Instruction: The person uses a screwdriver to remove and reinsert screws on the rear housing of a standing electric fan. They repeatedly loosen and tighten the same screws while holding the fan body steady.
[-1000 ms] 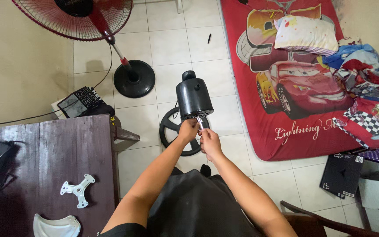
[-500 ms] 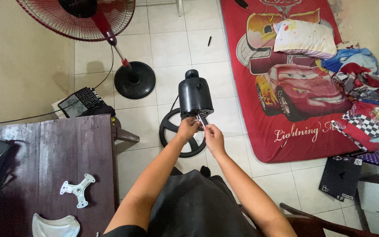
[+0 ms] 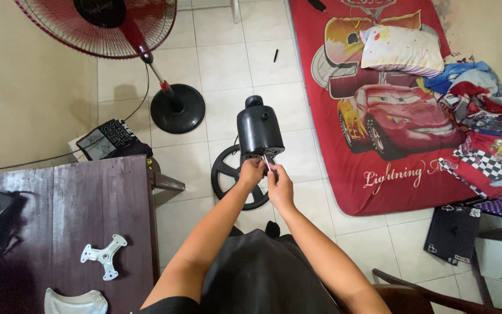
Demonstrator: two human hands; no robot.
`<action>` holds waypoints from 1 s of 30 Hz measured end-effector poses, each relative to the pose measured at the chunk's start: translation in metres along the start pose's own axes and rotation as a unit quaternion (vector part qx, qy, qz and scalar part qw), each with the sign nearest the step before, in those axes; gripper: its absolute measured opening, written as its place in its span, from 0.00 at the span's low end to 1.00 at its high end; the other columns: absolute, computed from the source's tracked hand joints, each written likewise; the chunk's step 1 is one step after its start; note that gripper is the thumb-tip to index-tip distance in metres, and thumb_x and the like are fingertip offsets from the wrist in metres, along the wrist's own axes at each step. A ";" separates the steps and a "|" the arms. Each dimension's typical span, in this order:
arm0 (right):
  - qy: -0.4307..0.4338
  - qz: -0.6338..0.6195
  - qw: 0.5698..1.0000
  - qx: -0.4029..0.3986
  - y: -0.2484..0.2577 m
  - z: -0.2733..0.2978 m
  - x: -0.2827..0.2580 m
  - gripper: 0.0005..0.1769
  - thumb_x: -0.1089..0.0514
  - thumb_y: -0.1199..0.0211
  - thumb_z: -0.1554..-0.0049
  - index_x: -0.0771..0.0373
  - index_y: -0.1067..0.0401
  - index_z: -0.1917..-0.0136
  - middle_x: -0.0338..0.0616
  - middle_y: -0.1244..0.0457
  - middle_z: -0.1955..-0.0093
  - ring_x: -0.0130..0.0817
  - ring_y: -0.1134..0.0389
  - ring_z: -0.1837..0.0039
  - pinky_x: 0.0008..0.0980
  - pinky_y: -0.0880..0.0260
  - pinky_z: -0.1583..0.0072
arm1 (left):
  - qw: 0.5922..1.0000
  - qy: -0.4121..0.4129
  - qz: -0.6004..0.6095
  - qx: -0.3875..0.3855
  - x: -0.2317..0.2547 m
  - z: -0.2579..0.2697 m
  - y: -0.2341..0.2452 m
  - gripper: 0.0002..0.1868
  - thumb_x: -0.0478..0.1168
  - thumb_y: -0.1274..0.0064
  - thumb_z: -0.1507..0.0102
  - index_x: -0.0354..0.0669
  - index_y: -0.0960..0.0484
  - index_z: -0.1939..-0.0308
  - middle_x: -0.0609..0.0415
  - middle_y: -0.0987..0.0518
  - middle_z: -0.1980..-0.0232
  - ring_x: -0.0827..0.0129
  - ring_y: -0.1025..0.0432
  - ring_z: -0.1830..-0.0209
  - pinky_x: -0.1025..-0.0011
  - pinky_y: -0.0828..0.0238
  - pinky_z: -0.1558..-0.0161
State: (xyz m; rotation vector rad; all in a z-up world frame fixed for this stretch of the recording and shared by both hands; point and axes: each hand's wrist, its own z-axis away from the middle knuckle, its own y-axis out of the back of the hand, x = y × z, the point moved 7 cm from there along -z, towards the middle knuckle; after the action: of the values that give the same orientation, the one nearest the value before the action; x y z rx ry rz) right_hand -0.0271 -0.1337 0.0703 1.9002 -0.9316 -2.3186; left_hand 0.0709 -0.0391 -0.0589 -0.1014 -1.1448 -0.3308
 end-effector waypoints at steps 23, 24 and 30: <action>0.012 -0.094 0.990 -0.101 0.011 -0.021 0.076 0.14 0.54 0.46 0.32 0.65 0.29 0.53 0.35 0.42 0.68 0.21 0.45 0.69 0.26 0.44 0.66 | 0.980 0.110 0.164 -0.025 -0.090 0.018 0.027 0.22 0.51 0.58 0.29 0.35 0.20 0.49 0.50 0.15 0.58 0.68 0.21 0.67 0.73 0.28 0.69; 0.038 -0.081 0.993 -0.080 0.017 -0.023 0.078 0.13 0.54 0.47 0.32 0.64 0.31 0.54 0.36 0.42 0.68 0.21 0.43 0.67 0.27 0.42 0.64 | 0.982 0.111 0.155 0.002 -0.088 0.013 0.044 0.24 0.54 0.60 0.29 0.36 0.21 0.49 0.51 0.14 0.57 0.68 0.20 0.67 0.74 0.28 0.69; 0.053 -0.052 0.997 0.009 0.056 -0.068 0.052 0.10 0.56 0.50 0.33 0.61 0.36 0.56 0.36 0.36 0.63 0.26 0.36 0.67 0.27 0.35 0.62 | 0.968 0.113 0.225 0.004 -0.039 0.004 0.077 0.31 0.57 0.56 0.30 0.44 0.35 0.28 0.47 0.26 0.35 0.57 0.24 0.43 0.61 0.27 0.41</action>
State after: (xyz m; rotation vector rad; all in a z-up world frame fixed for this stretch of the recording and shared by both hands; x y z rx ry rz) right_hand 0.0000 -0.2285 0.0420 2.1036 -0.8654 -2.2439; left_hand 0.0768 0.0429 -0.0862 -0.3039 -0.8673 0.0657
